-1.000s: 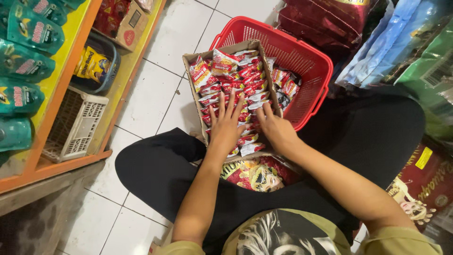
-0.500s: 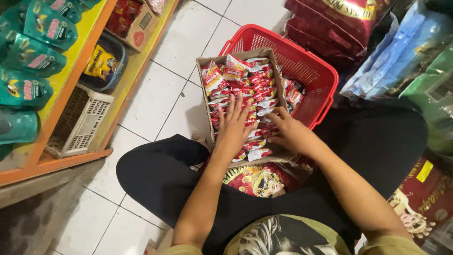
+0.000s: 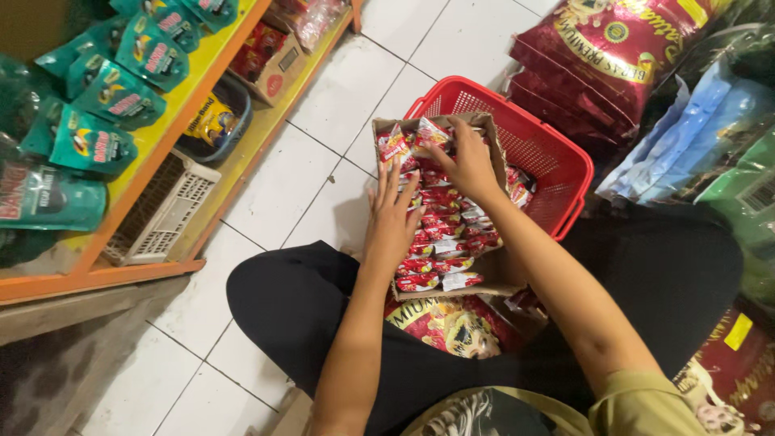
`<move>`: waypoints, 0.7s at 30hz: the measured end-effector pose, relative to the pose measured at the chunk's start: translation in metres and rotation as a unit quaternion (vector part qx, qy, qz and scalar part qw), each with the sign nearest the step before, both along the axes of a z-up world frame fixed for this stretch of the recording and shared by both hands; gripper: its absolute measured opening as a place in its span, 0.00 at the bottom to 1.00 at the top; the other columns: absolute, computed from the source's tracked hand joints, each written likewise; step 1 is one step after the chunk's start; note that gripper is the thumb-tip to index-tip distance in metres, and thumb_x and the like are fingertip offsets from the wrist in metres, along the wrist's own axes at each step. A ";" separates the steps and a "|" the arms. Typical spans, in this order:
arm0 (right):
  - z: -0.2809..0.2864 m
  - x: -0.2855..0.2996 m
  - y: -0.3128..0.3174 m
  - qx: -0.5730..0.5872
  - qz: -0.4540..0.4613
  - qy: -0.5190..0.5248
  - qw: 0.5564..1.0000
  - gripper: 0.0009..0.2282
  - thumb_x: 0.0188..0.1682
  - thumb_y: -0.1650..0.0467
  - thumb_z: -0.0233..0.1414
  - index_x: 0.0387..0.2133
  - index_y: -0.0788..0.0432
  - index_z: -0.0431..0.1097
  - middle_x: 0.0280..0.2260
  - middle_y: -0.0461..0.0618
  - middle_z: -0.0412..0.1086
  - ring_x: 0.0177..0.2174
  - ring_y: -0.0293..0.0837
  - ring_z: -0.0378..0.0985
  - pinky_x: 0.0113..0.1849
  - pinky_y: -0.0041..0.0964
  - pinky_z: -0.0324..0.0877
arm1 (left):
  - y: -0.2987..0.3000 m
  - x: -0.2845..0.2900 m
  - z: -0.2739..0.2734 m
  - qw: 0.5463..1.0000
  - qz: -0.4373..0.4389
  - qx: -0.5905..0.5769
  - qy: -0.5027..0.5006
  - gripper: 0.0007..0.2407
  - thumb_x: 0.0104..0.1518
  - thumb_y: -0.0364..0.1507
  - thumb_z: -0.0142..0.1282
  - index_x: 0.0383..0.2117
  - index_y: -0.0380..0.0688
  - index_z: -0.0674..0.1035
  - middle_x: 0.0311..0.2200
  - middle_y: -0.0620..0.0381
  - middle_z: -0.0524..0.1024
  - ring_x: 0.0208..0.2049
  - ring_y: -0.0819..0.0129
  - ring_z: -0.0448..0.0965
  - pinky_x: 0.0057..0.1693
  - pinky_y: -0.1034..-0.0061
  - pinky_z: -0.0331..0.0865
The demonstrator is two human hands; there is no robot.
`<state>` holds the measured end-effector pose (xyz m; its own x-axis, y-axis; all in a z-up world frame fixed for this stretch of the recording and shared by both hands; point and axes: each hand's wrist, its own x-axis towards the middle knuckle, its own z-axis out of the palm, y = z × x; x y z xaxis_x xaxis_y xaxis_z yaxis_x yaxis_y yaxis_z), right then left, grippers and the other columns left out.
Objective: The person sorts small sachets between a cardboard box and a red plastic basket by hand, occasionally moving the items one at a time or in groups.
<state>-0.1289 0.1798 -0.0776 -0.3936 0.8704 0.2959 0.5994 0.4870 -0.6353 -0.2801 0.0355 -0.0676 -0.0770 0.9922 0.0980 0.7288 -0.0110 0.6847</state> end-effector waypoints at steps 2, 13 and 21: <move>-0.011 -0.005 0.004 -0.063 -0.053 -0.049 0.995 0.18 0.51 0.64 0.65 0.45 0.64 0.71 0.37 0.61 0.72 0.39 0.57 0.75 0.43 0.51 0.70 | -0.001 -0.003 -0.002 1.000 0.002 0.015 -0.007 0.25 0.62 0.32 0.56 0.67 0.48 0.67 0.74 0.49 0.45 0.74 0.47 0.41 0.71 0.45 0.47; 0.021 0.061 -0.056 -0.381 -0.049 0.211 0.899 0.18 0.47 0.69 0.63 0.46 0.64 0.66 0.39 0.51 0.75 0.36 0.40 0.77 0.35 0.32 0.71 | 0.039 -0.014 -0.014 0.985 0.056 0.043 0.156 0.30 0.61 0.34 0.58 0.68 0.40 0.60 0.70 0.50 0.54 0.72 0.56 0.51 0.70 0.39 0.37; 0.041 0.129 -0.102 -0.497 -0.062 0.389 0.773 0.12 0.51 0.73 0.56 0.47 0.60 0.68 0.42 0.48 0.76 0.40 0.38 0.80 0.40 0.35 0.76 | 0.042 0.007 -0.002 0.983 0.075 0.045 0.162 0.23 0.56 0.32 0.64 0.57 0.36 0.73 0.49 0.49 0.69 0.55 0.56 0.68 0.70 0.52 0.53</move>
